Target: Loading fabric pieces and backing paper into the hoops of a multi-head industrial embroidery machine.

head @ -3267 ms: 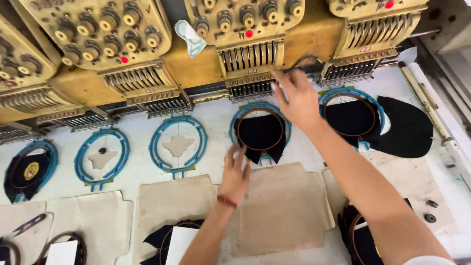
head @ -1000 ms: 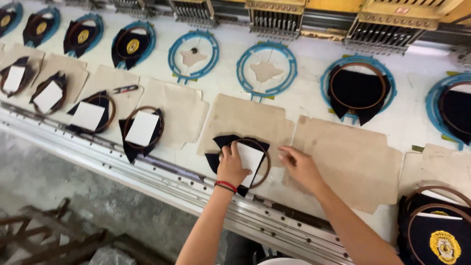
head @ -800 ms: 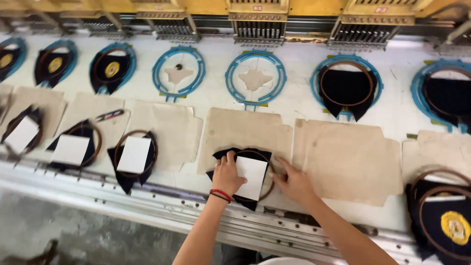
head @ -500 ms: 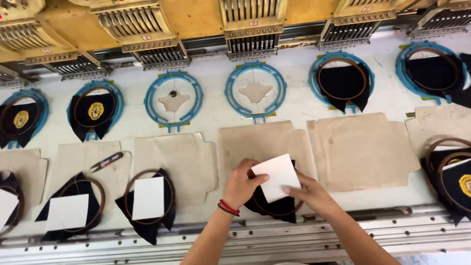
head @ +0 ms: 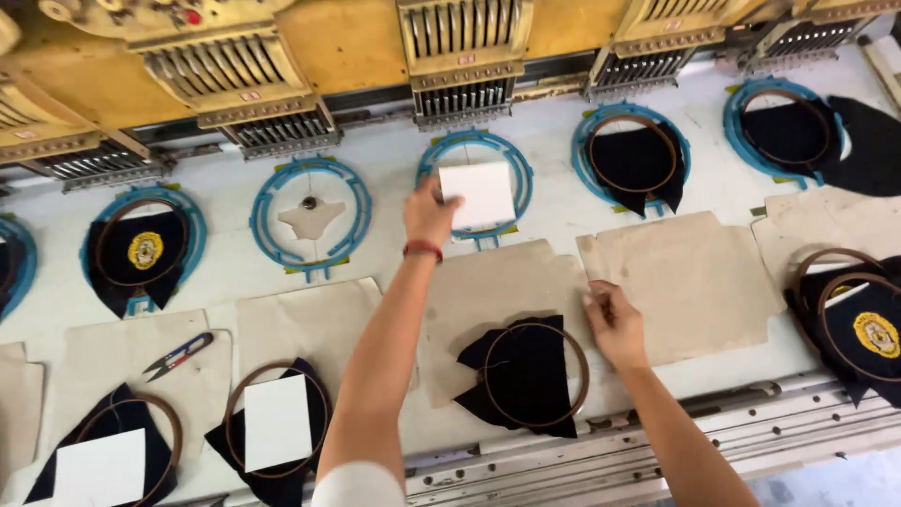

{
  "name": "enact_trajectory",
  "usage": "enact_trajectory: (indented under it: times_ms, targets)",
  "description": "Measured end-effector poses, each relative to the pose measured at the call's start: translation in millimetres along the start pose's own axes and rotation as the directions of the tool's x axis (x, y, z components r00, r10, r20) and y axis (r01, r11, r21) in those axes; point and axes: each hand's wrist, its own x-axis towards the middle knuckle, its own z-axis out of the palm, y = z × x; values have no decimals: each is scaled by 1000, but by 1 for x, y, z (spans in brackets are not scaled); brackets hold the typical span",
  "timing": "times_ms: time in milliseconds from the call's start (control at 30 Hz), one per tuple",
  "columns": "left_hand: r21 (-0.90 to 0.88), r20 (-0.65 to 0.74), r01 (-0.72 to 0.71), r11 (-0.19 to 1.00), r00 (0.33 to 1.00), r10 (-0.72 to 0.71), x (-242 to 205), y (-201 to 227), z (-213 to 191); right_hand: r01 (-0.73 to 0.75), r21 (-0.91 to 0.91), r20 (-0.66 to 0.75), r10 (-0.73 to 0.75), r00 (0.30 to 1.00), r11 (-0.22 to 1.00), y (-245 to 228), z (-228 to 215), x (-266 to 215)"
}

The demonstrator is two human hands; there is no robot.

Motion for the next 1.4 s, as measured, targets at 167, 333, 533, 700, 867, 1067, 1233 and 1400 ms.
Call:
enact_trajectory:
  times_ms: [167,333,533,700,867,1067,1233,1400]
  targets:
    - [227,-124,61,972,992,-33,83,-47,54,225,-164,-38,-235,971,960,4,6,-1]
    - [234,-109,53,971,994,-28,72,-49,62,255,-161,-50,-266,963,953,1,7,-2]
    - [490,-152,-123,863,963,223,27,12,32,302,-156,-52,-313,948,941,0,7,4]
    - [474,71,-588,655,767,637,-80,39,55,234,-42,-43,-236,971,971,-6,1,2]
    - [146,619,-871,469,450,644,-173,5,87,-224,512,101,201,974,829,-37,-21,2]
    - [468,274,-741,482,640,718,-177,14,58,-411,679,369,200,907,609,-80,-35,-23]
    - [401,-41,-427,811,876,481,-113,-10,20,-289,367,357,153,921,884,-107,9,30]
    - [352,-224,-301,886,893,392,-35,-8,1,215,-196,173,-182,968,957,-71,78,170]
